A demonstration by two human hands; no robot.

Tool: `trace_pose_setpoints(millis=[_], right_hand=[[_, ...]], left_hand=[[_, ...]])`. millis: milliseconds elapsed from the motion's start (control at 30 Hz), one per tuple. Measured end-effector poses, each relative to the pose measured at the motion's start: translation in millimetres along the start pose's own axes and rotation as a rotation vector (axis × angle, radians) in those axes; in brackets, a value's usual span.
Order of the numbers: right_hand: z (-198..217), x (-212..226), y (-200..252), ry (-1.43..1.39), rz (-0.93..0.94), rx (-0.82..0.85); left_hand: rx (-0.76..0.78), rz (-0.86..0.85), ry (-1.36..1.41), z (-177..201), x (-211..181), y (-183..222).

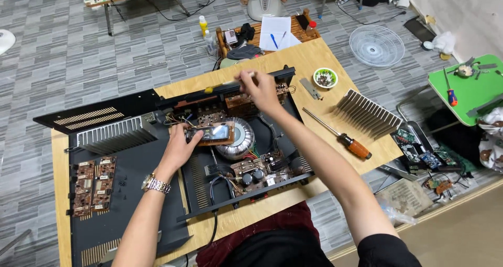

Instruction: Repairing and cleaning the internal components of an audio amplifier using a brush and hands.

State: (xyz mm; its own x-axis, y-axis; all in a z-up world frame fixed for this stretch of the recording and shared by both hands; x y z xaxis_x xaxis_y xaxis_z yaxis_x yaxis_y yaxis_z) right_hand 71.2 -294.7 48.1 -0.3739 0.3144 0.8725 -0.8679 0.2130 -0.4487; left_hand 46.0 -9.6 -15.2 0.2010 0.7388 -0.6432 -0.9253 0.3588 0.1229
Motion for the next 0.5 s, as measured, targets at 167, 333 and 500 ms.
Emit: trace_pose_setpoints(millis=[167,333,500], right_hand=[[0.6,-31.9,5.5,-0.281,-0.144,-0.059],[15.7,-50.0,4.5,-0.267,-0.176,-0.189],[17.1,-54.7,7.5,-0.217,-0.18,-0.244]], left_hand=[[-0.003,-0.018,0.011,-1.0,1.8,-1.5],[0.017,0.005,0.021,1.3,-2.8,0.5],[0.016,-0.001,0.026,1.3,-3.3,0.1]])
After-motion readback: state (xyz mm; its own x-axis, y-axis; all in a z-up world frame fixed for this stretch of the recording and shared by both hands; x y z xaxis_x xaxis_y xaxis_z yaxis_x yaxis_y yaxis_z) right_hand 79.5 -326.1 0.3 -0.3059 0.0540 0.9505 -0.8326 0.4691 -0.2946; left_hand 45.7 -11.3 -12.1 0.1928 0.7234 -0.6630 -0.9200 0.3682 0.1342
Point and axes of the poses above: each hand's wrist, its own y-axis away from the middle knuckle, its own z-axis out of the back of the hand, x = y × z, the point moved 5 cm from there along -y, towards the middle knuckle, and after that the axes turned 4 degrees about -z, right-handed, at the moved point
